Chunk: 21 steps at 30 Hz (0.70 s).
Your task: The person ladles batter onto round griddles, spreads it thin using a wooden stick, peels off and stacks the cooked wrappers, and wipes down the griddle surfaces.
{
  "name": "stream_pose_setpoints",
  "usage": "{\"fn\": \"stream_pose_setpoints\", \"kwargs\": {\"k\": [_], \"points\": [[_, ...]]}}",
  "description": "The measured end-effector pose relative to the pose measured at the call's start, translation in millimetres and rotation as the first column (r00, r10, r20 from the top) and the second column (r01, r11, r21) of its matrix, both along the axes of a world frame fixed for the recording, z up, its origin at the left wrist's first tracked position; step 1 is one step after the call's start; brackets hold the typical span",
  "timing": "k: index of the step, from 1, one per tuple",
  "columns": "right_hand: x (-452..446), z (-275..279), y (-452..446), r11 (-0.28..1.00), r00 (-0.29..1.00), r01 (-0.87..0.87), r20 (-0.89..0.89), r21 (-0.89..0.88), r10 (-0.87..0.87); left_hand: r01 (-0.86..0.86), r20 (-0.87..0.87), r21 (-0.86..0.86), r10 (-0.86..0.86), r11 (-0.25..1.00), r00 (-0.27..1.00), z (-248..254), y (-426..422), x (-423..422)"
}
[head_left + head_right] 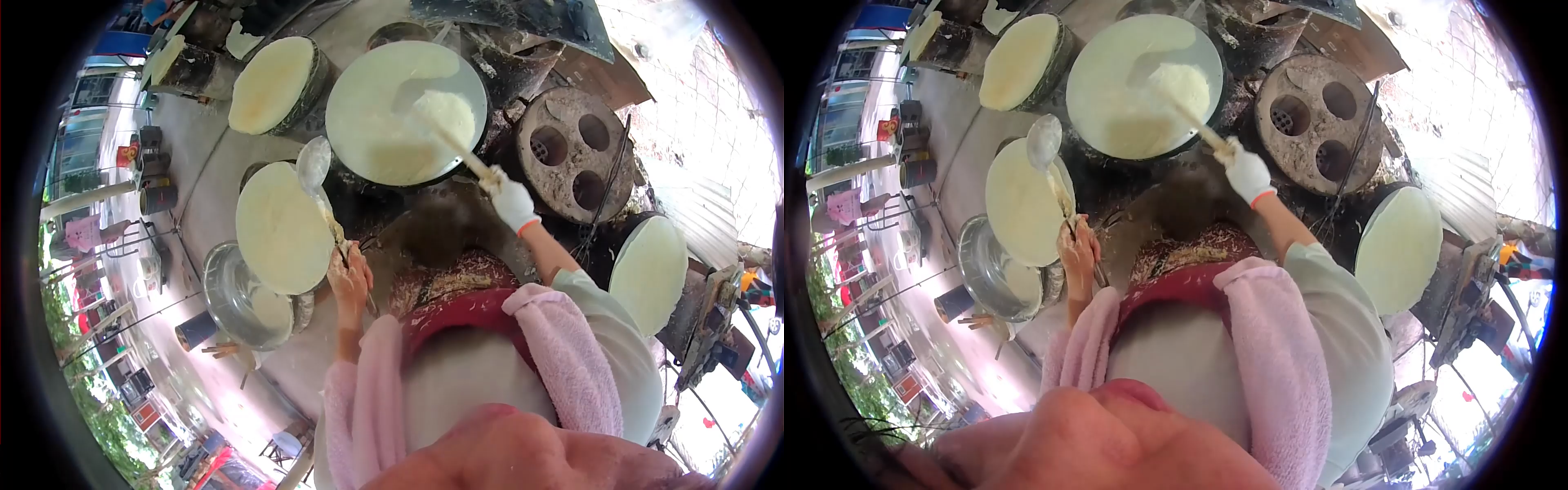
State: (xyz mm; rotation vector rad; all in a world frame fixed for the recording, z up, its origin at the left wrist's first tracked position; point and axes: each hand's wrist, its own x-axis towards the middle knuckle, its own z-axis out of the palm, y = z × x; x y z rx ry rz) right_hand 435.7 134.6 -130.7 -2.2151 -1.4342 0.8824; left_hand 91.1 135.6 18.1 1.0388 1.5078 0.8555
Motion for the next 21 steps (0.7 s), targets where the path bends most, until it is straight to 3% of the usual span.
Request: {"fn": "stream_pose_setpoints", "kwargs": {"k": [1,4,5,7,11,13,14,16,17,18,20,21], "points": [[13,-1,16,0.998,0.998,0.060,0.019,-0.004,-0.059,-0.007,0.009,-0.009,0.007,1.000,1.000,-1,0,0],[54,-27,82,0.992,0.986,-0.047,0.162,0.119,0.027,0.017,-0.049,-0.026,-0.018,1.000,0.999,11,-4,5],[58,-1,112,0.999,0.984,-0.048,0.172,0.019,0.044,0.035,-0.112,-0.016,-0.037,0.999,0.993,15,-6,6],[70,9,165,0.995,0.967,-0.075,0.248,0.073,0.055,0.075,-0.236,0.001,-0.073,0.997,0.969,20,-12,8],[43,53,224,0.999,0.951,0.017,0.308,0.028,-0.025,-0.040,-0.164,-0.073,0.028,0.997,0.986,13,-20,7],[12,73,192,0.931,1.000,-0.022,0.027,0.365,0.014,-0.024,-0.163,-0.074,0.011,0.997,0.987,13,-18,7],[1,59,174,0.848,0.999,-0.049,0.009,0.527,0.052,-0.014,-0.159,-0.075,0.002,0.997,0.987,14,-18,7],[-4,71,119,0.978,0.984,-0.107,-0.123,0.179,0.130,-0.010,-0.116,-0.048,0.004,0.999,0.993,9,-16,4],[-4,59,86,0.937,0.945,0.060,-0.323,0.344,0.058,-0.010,-0.097,-0.035,0.007,0.999,0.995,8,-15,3],[-6,24,62,0.801,0.794,0.344,-0.608,0.490,0.031,0.004,-0.085,-0.023,-0.006,1.000,0.996,9,-14,2],[-2,-13,15,0.761,0.693,0.582,-0.663,0.285,-0.282,0.038,-0.060,0.000,-0.038,0.999,0.998,10,-7,6],[-5,-12,-2,0.805,0.465,0.583,-0.770,-0.105,-0.437,0.028,-0.026,-0.016,-0.028,0.999,0.999,11,-4,10]]}}
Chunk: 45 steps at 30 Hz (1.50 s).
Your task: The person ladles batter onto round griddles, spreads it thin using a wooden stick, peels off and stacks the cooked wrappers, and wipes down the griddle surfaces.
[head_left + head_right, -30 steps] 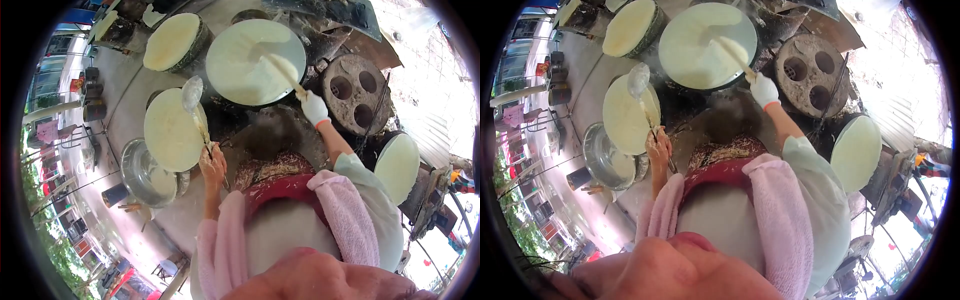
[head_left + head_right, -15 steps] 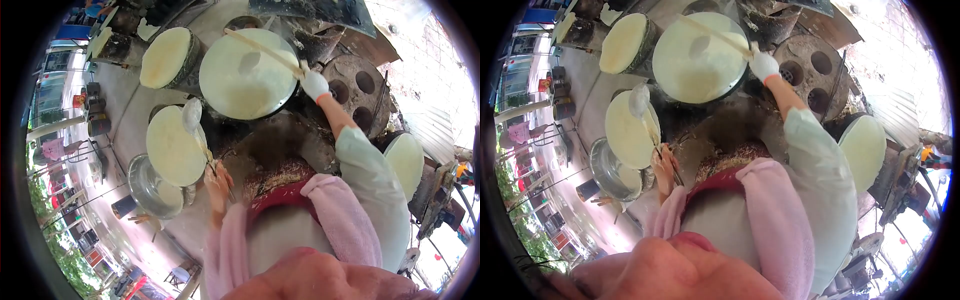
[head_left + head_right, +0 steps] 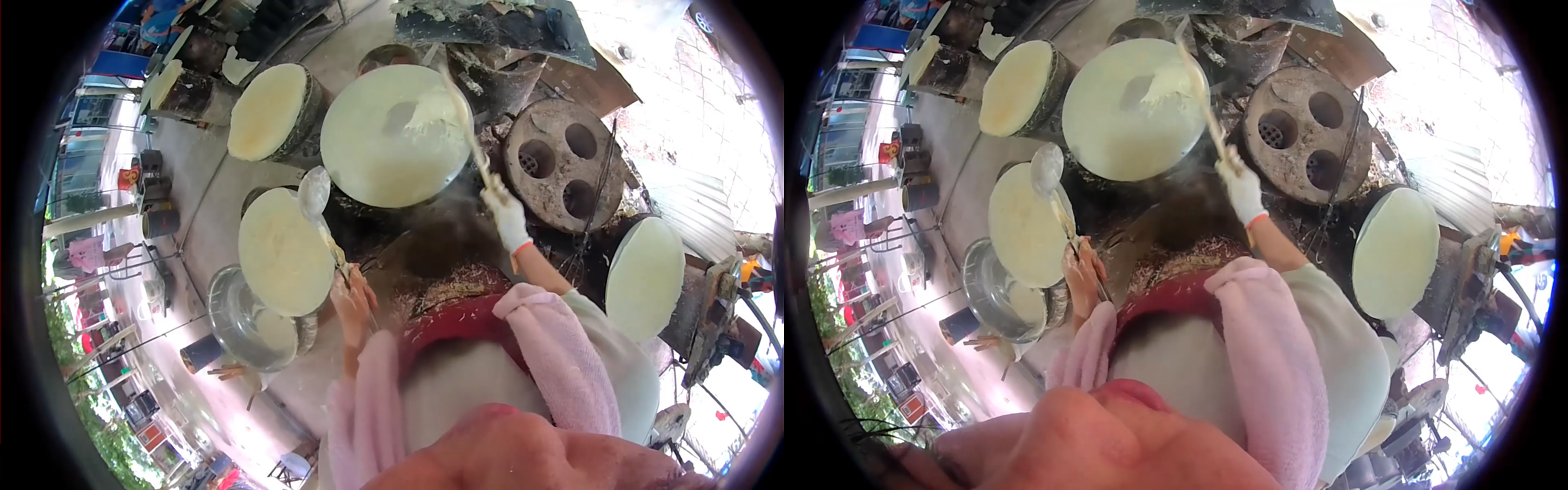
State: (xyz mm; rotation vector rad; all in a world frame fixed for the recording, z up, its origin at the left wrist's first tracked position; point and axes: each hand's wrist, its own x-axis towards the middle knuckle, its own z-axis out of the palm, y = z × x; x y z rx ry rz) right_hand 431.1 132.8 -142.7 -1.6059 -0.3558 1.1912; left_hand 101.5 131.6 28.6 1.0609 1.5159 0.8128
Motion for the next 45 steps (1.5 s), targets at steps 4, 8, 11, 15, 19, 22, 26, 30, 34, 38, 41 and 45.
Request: {"fn": "stream_pose_setpoints", "kwargs": {"k": [4,8,11,15,19,22,26,30,34,38,41,45], "points": [[-24,54,-11,0.970,0.916,-0.237,-0.347,-0.059,0.203,-0.028,0.074,-0.049,0.032,0.998,0.997,-4,7,12],[10,21,0,0.994,0.991,-0.088,-0.095,0.065,0.094,-0.015,0.040,-0.009,0.015,1.000,0.999,-12,-3,6],[-3,33,-3,0.982,0.964,-0.172,-0.218,-0.081,0.151,-0.010,-0.006,0.001,0.010,1.000,1.000,-14,-9,3],[-12,36,20,0.944,0.944,-0.329,-0.007,0.014,0.329,-0.006,0.053,0.001,0.006,1.000,0.999,-29,1,0],[15,-9,51,0.918,0.942,-0.324,0.164,0.227,0.292,0.067,0.116,-0.039,-0.062,0.997,0.991,-41,60,5],[3,22,44,0.904,0.900,-0.424,0.137,0.053,0.414,0.205,0.208,0.063,-0.213,0.977,0.955,-57,129,17],[-14,27,3,0.936,0.922,-0.353,0.174,0.011,0.346,0.270,0.320,-0.010,-0.253,0.963,0.913,-88,211,47],[-55,17,-38,0.998,0.989,-0.012,0.146,0.060,0.004,0.343,0.455,-0.124,-0.254,0.931,0.853,-104,221,62],[-126,25,-28,0.978,0.987,-0.138,-0.105,-0.157,0.122,0.243,0.589,-0.376,0.028,0.894,0.808,-108,182,71],[-110,18,-14,0.997,0.999,-0.039,0.019,0.070,0.038,0.029,0.665,-0.503,0.366,0.864,0.652,-98,152,74],[-108,4,-14,0.988,0.988,-0.155,-0.006,0.018,0.155,0.045,0.668,-0.542,0.399,0.839,0.628,-102,139,85],[-122,35,5,0.914,0.884,-0.359,-0.383,-0.191,0.267,0.134,0.862,-0.503,0.484,0.854,0.146,-99,129,80]]}}
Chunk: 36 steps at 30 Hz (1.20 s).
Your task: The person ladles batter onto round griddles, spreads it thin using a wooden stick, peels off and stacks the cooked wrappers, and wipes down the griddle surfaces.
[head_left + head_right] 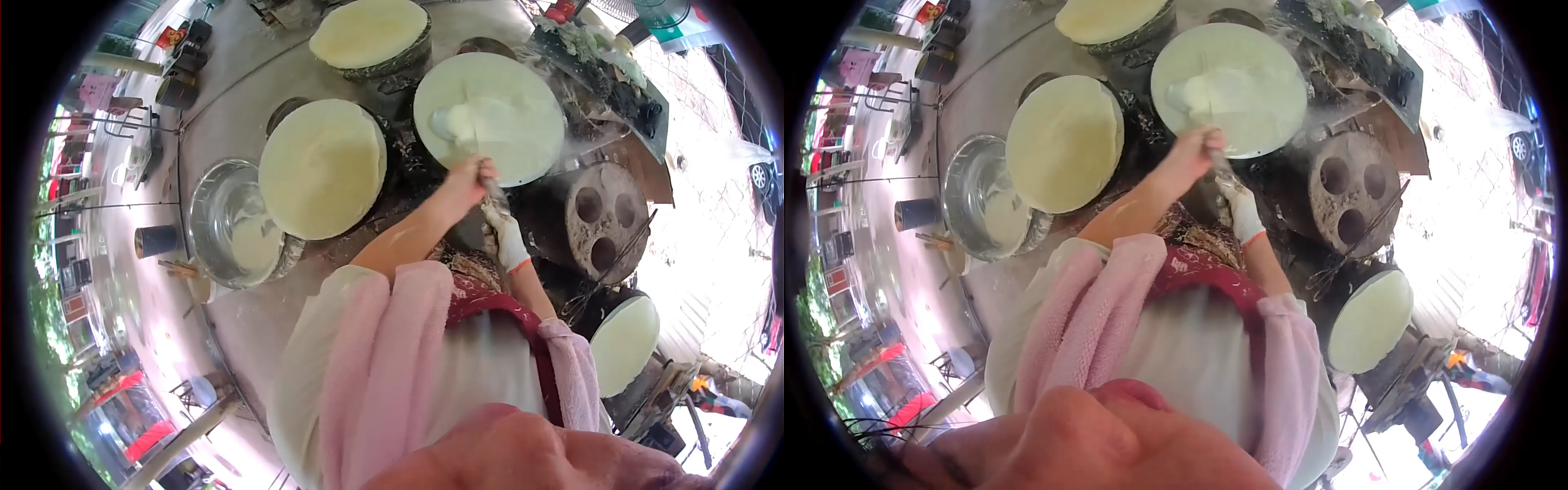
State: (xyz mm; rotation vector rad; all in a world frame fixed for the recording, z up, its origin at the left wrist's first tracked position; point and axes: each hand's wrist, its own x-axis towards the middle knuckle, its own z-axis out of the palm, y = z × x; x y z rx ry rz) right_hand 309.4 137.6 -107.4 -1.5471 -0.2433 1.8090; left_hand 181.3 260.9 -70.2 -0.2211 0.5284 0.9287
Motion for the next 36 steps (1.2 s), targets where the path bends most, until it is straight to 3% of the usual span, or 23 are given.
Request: {"fn": "stream_pose_setpoints", "kwargs": {"k": [1,2,3,4,5,6,7,9,10,11,13,14,16,17,18,21,22,26,30,33,36], "points": [[10,34,4,0.998,0.997,0.002,-0.081,0.058,0.002,0.011,0.207,0.158,-0.044,0.987,0.977,15,-5,-31],[27,44,8,0.990,0.999,0.000,0.052,0.142,-0.007,0.018,0.320,0.393,-0.156,0.919,0.934,14,-13,-65],[46,49,11,0.975,0.982,-0.013,0.185,0.222,-0.029,0.004,0.045,0.420,-0.026,0.908,0.999,22,-27,-81],[57,47,16,0.937,0.960,0.127,0.196,0.326,-0.198,0.042,-0.265,0.419,0.078,0.907,0.961,30,-42,-98],[81,40,19,0.960,0.939,0.131,0.280,0.249,-0.200,-0.056,0.317,0.423,-0.090,0.905,0.944,25,-57,-115],[92,31,22,0.969,0.928,0.042,0.351,0.245,-0.129,0.010,0.266,0.455,-0.147,0.890,0.953,43,-66,-118],[99,18,22,0.970,0.908,-0.054,0.417,0.236,-0.051,0.021,0.094,0.478,-0.075,0.878,0.993,57,-74,-121],[98,-58,9,0.832,0.855,-0.341,0.513,0.438,0.080,-0.048,0.263,0.428,-0.074,0.902,0.962,99,-75,-131],[90,-24,4,0.792,0.798,-0.500,0.541,0.351,0.264,-0.112,0.560,0.300,-0.080,0.947,0.825,108,-77,-141],[87,1,2,0.767,0.765,-0.537,0.586,0.351,0.268,-0.167,0.547,0.269,-0.007,0.949,0.837,117,-85,-154],[93,-5,-1,0.860,0.761,-0.335,0.648,0.385,0.007,-0.282,0.524,0.217,0.132,0.934,0.841,129,-104,-178],[92,-8,-9,0.878,0.752,-0.340,0.657,0.337,0.039,-0.318,0.419,0.219,0.205,0.922,0.884,130,-117,-194],[86,-7,-34,0.767,0.593,-0.574,0.791,0.288,0.147,-0.350,0.433,0.250,0.219,0.903,0.875,133,-140,-231],[81,-6,-46,0.592,0.411,-0.771,0.894,0.234,0.182,-0.361,0.444,0.266,0.219,0.894,0.869,135,-150,-250],[60,21,-54,0.580,0.201,-0.814,0.946,0.018,0.253,-0.358,0.346,0.263,0.259,0.896,0.902,138,-163,-272],[21,27,-75,0.617,-0.031,-0.772,0.978,-0.155,0.207,-0.364,0.195,0.309,0.316,0.878,0.928,140,-196,-334],[13,19,-85,0.600,-0.065,-0.791,0.991,-0.122,0.116,-0.379,0.167,0.312,0.342,0.871,0.925,140,-207,-353],[-22,1,-142,0.600,-0.153,-0.774,0.979,-0.203,0.134,-0.406,0.073,0.316,0.405,0.857,0.911,133,-248,-432],[-73,13,-204,0.599,-0.085,-0.788,0.989,-0.142,0.123,-0.443,0.080,0.317,0.442,0.839,0.894,123,-286,-493],[-106,18,-235,0.628,-0.102,-0.733,0.955,-0.262,0.279,-0.472,0.136,0.306,0.453,0.827,0.881,113,-310,-523],[-128,23,-248,0.685,-0.064,-0.695,0.967,-0.219,0.245,-0.489,0.162,0.285,0.462,0.824,0.872,103,-329,-544]]}}
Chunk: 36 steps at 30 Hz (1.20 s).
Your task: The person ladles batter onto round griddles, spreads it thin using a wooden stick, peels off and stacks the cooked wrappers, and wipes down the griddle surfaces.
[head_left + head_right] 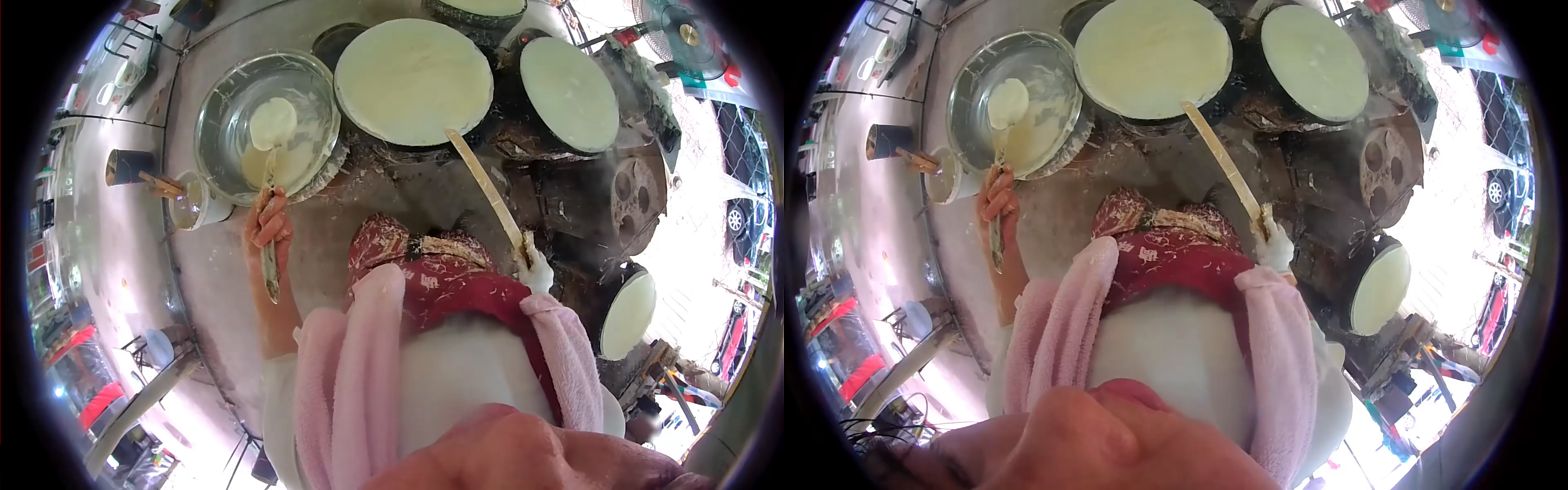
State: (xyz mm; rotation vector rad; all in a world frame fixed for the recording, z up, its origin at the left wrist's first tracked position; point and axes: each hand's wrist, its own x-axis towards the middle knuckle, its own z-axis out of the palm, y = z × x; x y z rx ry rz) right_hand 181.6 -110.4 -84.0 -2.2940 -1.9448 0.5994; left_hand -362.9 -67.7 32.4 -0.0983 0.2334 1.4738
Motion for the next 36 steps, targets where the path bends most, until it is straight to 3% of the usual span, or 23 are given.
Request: {"fn": "stream_pose_setpoints", "kwargs": {"k": [4,7,8,9,11,13,15,17,18,21,25,27,28,31,33,35,36], "points": [[2,19,-13,0.998,0.997,0.039,-0.066,0.044,-0.036,-0.079,-0.050,-0.073,0.076,0.994,0.996,-4,-20,-14],[3,31,-16,0.997,0.971,-0.016,-0.238,-0.069,-0.001,-0.087,-0.011,-0.034,0.087,0.996,0.996,-9,-34,-18],[0,23,-14,0.996,0.966,-0.073,-0.244,0.046,0.082,-0.093,0.001,-0.012,0.093,0.996,0.996,-9,-39,-17],[-12,21,-8,0.999,0.927,-0.037,-0.373,-0.025,0.025,-0.098,0.011,0.010,0.098,0.995,0.995,-7,-44,-16],[-21,-6,9,0.993,0.862,-0.112,-0.501,-0.047,0.074,-0.207,-0.061,-0.082,0.202,0.975,0.977,2,-54,-9],[-48,2,30,0.968,0.865,-0.144,-0.501,-0.204,0.023,-0.275,-0.082,-0.124,0.266,0.953,0.960,9,-67,-5],[-66,-2,38,0.961,0.839,-0.147,-0.544,-0.235,-0.005,-0.282,-0.055,-0.113,0.278,0.953,0.959,7,-77,-10],[-75,-35,30,0.987,0.615,-0.028,-0.782,-0.156,-0.106,-0.307,-0.093,-0.127,0.297,0.943,0.950,9,-82,-15],[-65,-48,34,0.942,0.684,-0.026,-0.693,-0.335,-0.228,-0.313,-0.101,-0.136,0.302,0.940,0.948,11,-83,-15],[-76,-67,23,0.976,0.660,-0.022,-0.737,-0.216,-0.148,-0.286,0.010,-0.100,0.288,0.953,0.957,12,-77,-29],[-142,-51,27,0.942,0.528,0.133,-0.782,-0.310,-0.332,-0.233,-0.069,-0.125,0.226,0.964,0.972,-1,-61,-76],[-189,-33,40,0.958,0.636,0.129,-0.720,-0.255,-0.278,-0.160,-0.035,-0.067,0.158,0.985,0.987,-10,-51,-107],[-213,-27,49,0.965,0.691,0.125,-0.678,-0.230,-0.251,-0.122,-0.080,-0.070,0.117,0.990,0.990,-14,-47,-122],[-291,-19,83,0.940,0.502,0.221,-0.796,-0.261,-0.339,-0.056,-0.200,-0.102,0.034,0.993,0.979,-18,-33,-163],[-344,17,112,0.856,0.449,0.224,-0.730,-0.466,-0.515,-0.060,-0.272,-0.185,0.007,0.981,0.962,-12,-27,-184],[-391,21,138,0.849,0.455,0.173,-0.723,-0.500,-0.519,-0.015,-0.349,-0.183,-0.050,0.983,0.936,-15,-23,-208],[-411,16,150,0.891,0.495,0.125,-0.751,-0.436,-0.437,0.005,-0.385,-0.183,-0.076,0.983,0.920,-16,-22,-219]]}}
